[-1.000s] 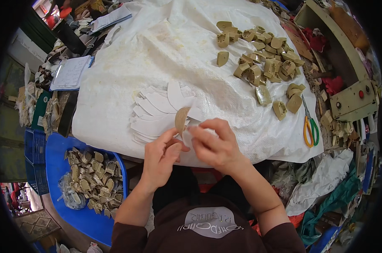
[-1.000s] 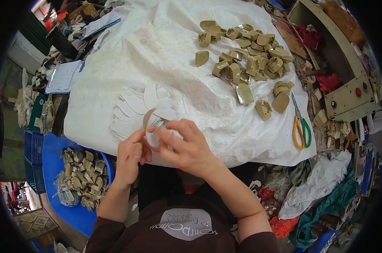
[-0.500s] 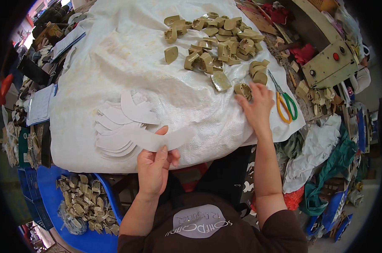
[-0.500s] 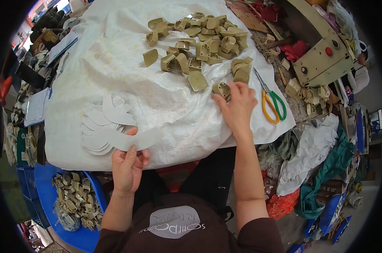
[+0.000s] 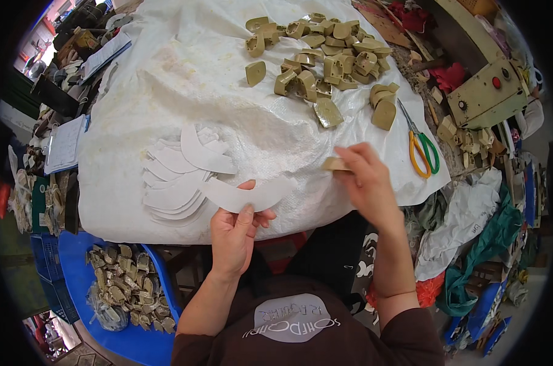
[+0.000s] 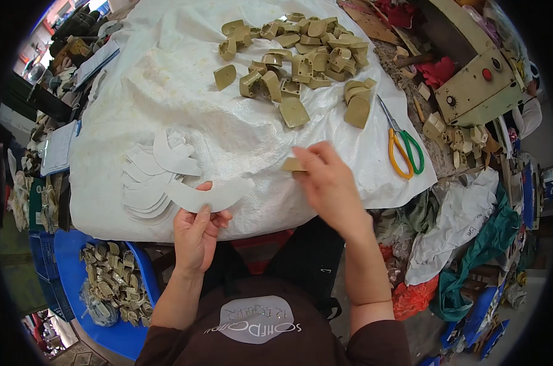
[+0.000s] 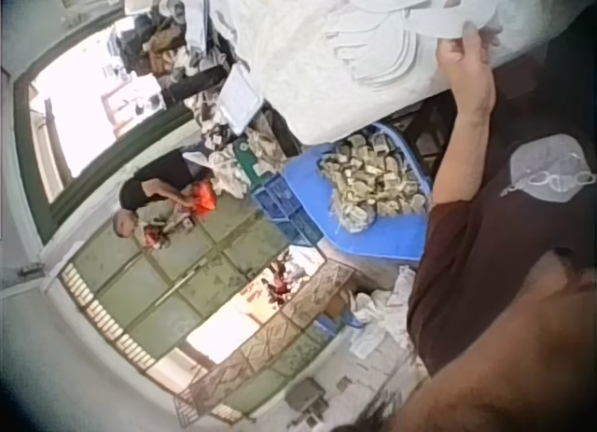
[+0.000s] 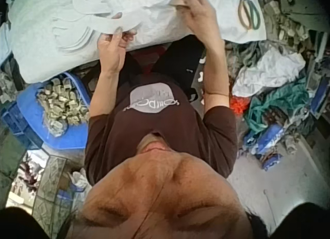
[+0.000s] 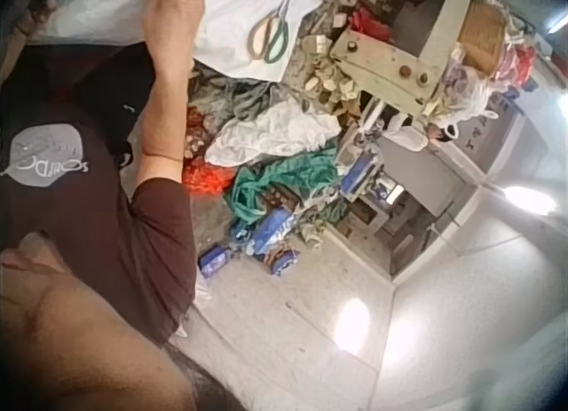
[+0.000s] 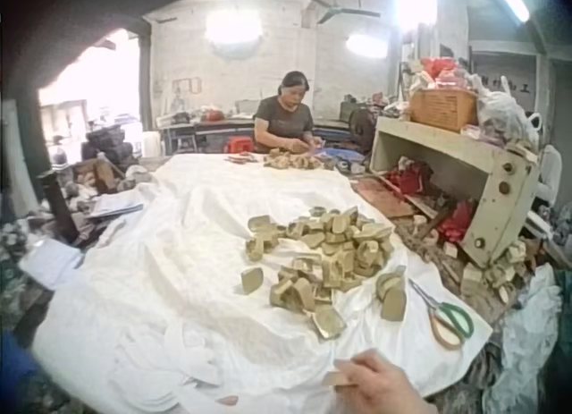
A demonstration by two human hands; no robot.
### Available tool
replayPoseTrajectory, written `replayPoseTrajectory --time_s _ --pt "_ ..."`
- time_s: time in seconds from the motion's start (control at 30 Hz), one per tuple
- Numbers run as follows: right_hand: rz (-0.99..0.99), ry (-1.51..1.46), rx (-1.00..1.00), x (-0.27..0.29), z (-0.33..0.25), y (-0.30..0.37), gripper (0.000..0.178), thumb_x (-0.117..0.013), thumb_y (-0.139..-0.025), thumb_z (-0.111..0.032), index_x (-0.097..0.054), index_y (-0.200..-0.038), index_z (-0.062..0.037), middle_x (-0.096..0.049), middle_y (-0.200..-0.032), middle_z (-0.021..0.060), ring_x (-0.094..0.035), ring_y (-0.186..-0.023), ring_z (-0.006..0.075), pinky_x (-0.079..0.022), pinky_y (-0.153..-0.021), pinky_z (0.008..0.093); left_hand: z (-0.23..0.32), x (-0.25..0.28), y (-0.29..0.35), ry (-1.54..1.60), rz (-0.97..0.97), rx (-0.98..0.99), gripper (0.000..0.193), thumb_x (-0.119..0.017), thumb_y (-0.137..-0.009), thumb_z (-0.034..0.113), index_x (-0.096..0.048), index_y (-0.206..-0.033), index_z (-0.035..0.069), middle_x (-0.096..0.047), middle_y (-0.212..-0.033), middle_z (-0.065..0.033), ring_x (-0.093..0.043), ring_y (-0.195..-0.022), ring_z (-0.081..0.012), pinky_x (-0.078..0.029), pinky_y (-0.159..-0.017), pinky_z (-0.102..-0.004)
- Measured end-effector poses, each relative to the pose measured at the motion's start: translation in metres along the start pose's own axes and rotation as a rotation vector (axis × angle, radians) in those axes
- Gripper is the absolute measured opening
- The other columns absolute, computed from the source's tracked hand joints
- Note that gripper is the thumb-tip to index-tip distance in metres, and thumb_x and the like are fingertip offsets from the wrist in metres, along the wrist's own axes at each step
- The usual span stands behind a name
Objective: The person repeatedly picks up a beige plastic shoe part and a white paper insert, places the insert into the part, and presses the edges to secure it. The person then places the assembled unit onto a pile on the table and repeats the process with new components.
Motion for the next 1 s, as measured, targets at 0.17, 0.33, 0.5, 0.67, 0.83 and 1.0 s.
replayPoseTrajectory --time_s 0.17,0.33,0.5,0.67,0.83,1.0 --pt "0.219 -0.081 0.067 -0.024 -0.005 0.008 0.037 -0.064 -0.072 0.009 -0.061 -0.107 -0.0028 -0.057 -0.093 0.0138 -0.06 -0.079 0.0291 -0.051 -0.068 0.035 0.019 -0.012 0.005 0.243 -0.032 -0.05 0.041 -0.032 -0.101 0.018 -0.039 -0.133 -0.006 -0.062 -0.1 -0.0157 -0.061 -0.089 -0.02 -0.046 -0.073 -0.031" --pt "0.209 -0.125 0.054 -0.027 -0.011 0.005 0.037 -0.063 -0.072 0.011 -0.06 -0.106 -0.0019 -0.058 -0.094 0.014 -0.061 -0.084 0.0272 -0.051 -0.071 0.0318 0.015 -0.001 0.011 0.138 -0.02 -0.045 0.044 -0.029 -0.102 0.023 -0.04 -0.131 -0.008 -0.062 -0.102 -0.0162 -0.06 -0.088 -0.0204 -0.046 -0.073 -0.0313" --pt "0.242 -0.777 -0.03 -0.02 -0.044 0.023 0.045 -0.064 -0.071 0.013 -0.056 -0.112 -0.0019 -0.059 -0.099 0.0159 -0.06 -0.085 0.0272 -0.05 -0.078 0.0325 0.015 0.008 0.018 0.112 0.07 -0.081 0.042 -0.033 -0.102 0.022 -0.043 -0.128 -0.008 -0.062 -0.105 -0.0152 -0.06 -0.089 -0.0186 -0.047 -0.075 -0.0319" --pt "0.277 -0.653 0.357 -0.03 -0.095 0.028 0.044 -0.064 -0.073 0.011 -0.053 -0.112 -0.0035 -0.06 -0.106 0.017 -0.06 -0.09 0.0292 -0.051 -0.073 0.0342 0.022 -0.016 0.022 0.12 0.089 -0.081 0.039 -0.037 -0.101 0.02 -0.046 -0.125 -0.009 -0.059 -0.113 -0.0148 -0.059 -0.1 -0.0177 -0.048 -0.086 -0.0321" --pt "0.357 -0.624 0.442 -0.036 -0.099 0.034 0.045 -0.06 -0.072 0.015 -0.054 -0.113 -0.004 -0.059 -0.108 0.0171 -0.059 -0.091 0.0308 -0.052 -0.074 0.0378 0.02 -0.017 0.028 0.084 0.003 -0.073 0.038 -0.036 -0.101 0.019 -0.048 -0.124 -0.009 -0.058 -0.114 -0.0149 -0.059 -0.104 -0.017 -0.049 -0.089 -0.0303" --pt "0.359 -0.622 0.458 -0.04 -0.096 0.036 0.046 -0.056 -0.071 0.018 -0.053 -0.112 -0.0025 -0.058 -0.109 0.0175 -0.058 -0.092 0.0314 -0.053 -0.076 0.0394 0.027 -0.024 0.027 0.037 0.086 -0.061 0.039 -0.038 -0.101 0.021 -0.049 -0.123 -0.009 -0.06 -0.109 -0.013 -0.06 -0.097 -0.0154 -0.048 -0.084 -0.0281"
Point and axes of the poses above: each hand's wrist, its own y-axis away from the middle knuckle, its own x-axis out of the back of the hand, z = x × y, the point moved 9 cm from there along -y, towards the middle knuckle
